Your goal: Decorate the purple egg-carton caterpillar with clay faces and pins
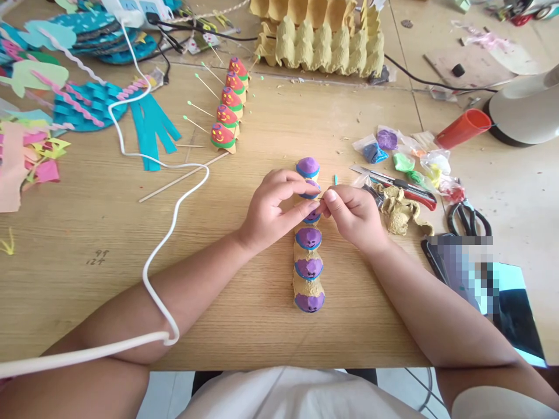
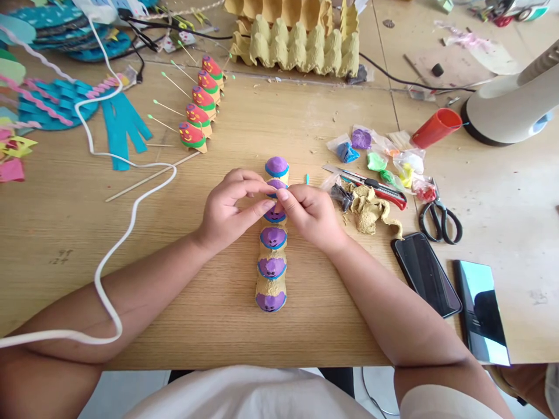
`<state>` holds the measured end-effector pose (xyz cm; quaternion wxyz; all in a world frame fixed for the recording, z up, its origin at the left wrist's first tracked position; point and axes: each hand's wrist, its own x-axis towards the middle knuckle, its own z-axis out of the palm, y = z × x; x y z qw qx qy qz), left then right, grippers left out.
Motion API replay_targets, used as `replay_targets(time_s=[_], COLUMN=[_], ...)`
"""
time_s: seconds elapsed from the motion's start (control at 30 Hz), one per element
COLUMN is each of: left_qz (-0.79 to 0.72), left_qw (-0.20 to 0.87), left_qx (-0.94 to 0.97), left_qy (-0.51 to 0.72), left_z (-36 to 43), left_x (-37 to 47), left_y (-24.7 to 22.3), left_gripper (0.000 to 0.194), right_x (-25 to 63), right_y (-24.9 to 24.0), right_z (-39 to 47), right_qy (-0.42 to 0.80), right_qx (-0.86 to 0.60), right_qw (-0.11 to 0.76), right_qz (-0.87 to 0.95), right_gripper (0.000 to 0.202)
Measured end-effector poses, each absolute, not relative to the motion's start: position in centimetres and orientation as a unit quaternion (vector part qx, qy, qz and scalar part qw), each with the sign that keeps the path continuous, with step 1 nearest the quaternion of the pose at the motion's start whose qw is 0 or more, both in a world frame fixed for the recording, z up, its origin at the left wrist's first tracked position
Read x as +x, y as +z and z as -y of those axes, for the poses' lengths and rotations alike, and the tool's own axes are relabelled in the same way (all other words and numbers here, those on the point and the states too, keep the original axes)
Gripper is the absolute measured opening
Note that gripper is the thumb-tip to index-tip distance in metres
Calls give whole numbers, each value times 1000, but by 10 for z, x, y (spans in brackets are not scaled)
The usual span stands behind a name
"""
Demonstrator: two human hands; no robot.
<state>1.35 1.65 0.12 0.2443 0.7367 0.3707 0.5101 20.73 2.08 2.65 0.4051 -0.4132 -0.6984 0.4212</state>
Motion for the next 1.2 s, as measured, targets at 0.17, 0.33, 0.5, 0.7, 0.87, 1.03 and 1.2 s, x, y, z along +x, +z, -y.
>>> replay_targets(time_s=[0.17,0.33,0.5,0.7,0.87,1.03,1.2], left_qz=[-354,-378,-393,-378,-360,-371,-364], left_qw=[230,253,317,411,430,418,407], left_qx=[744,721,668,635,636,619,629], left_qy=[518,523,547,534,529,552,553], left_z=[-15,-14,-16,-18,-18,-19,-18], left_x=[14,15,16,15,14,13,14], left_y=[3,4,0,-5,-4,-4,-2], left_gripper=[6,8,15,21,31,35,30], right_x=[207,210,210,209,210,209,209], right_y=[28,23,19,21,20,24,25], right_z=[-19,-19,-21,-19,-18,-16,-15], right_qy=[420,433,398,347,327,344,398], right_qx=[-390,-411,-393,-367,-371,-402,-441], right_qw=[400,421,455,465,482,493,498], right_qz=[715,683,693,728,723,691,632], right_gripper=[58,63,38,15,13,26,46])
